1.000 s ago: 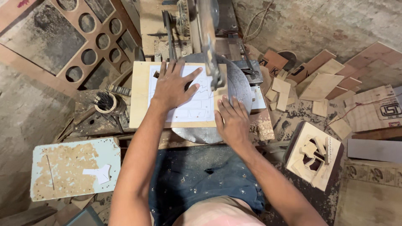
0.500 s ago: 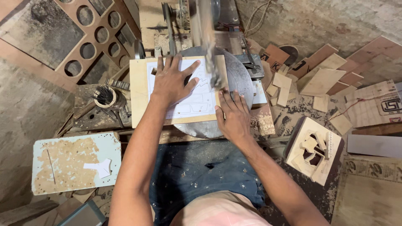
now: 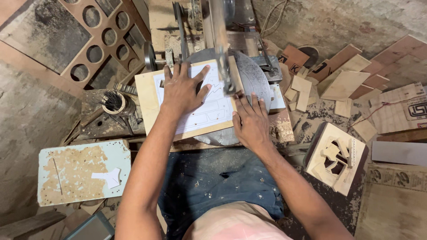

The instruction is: The person uses a band saw to cut a wooden board along a paper template. They guide the wood through the blade, rotate the board to follow curved lines, and remove cut pieces as they complete each section.

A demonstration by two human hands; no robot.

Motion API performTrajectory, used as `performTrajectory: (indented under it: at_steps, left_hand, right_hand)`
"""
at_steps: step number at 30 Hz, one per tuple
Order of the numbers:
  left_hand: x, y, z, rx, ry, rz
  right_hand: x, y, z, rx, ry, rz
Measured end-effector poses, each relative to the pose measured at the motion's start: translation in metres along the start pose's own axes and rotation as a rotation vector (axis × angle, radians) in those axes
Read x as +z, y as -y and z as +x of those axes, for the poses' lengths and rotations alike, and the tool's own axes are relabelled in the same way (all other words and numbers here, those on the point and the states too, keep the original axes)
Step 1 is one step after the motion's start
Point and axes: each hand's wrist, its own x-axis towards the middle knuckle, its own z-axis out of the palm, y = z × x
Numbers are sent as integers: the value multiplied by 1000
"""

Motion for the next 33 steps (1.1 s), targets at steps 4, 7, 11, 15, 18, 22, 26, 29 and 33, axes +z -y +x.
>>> performTrajectory:
  at_steps: [4,7,11,15,18,22,26,29,33]
  left_hand:
    - [1,0,-6,-10,-39,16]
    - [4,1,-13,-14,-70,48]
    - [10,1,-22,-25,-124,120]
    - [10,1,-35,-60,-124,167]
    - [3,-6,-51,-115,-61,172]
    - [-10,-26,-81,-302,163,22]
    - [-19,-54,-114,-456,249,-224]
    - [-27,-68,-147,-136,-74,-3]
    - [-27,-79,-185,157,203,-212]
  right_hand:
    - [-3,-1,0,-19,-16,39]
    - [-4,-2,1,-23,-6,22]
    - [-6,-7,7,-15,38,-31]
    - [-8,-3,12,3,38,7]
    - [-8,0,18,60,64,-10]
    - [-6,-7,33,69,58,157]
    - [-1,-24,45,-22,54,229]
    - [4,-32,47,-36,102,215]
    - [6,-34,49,-97,58,261]
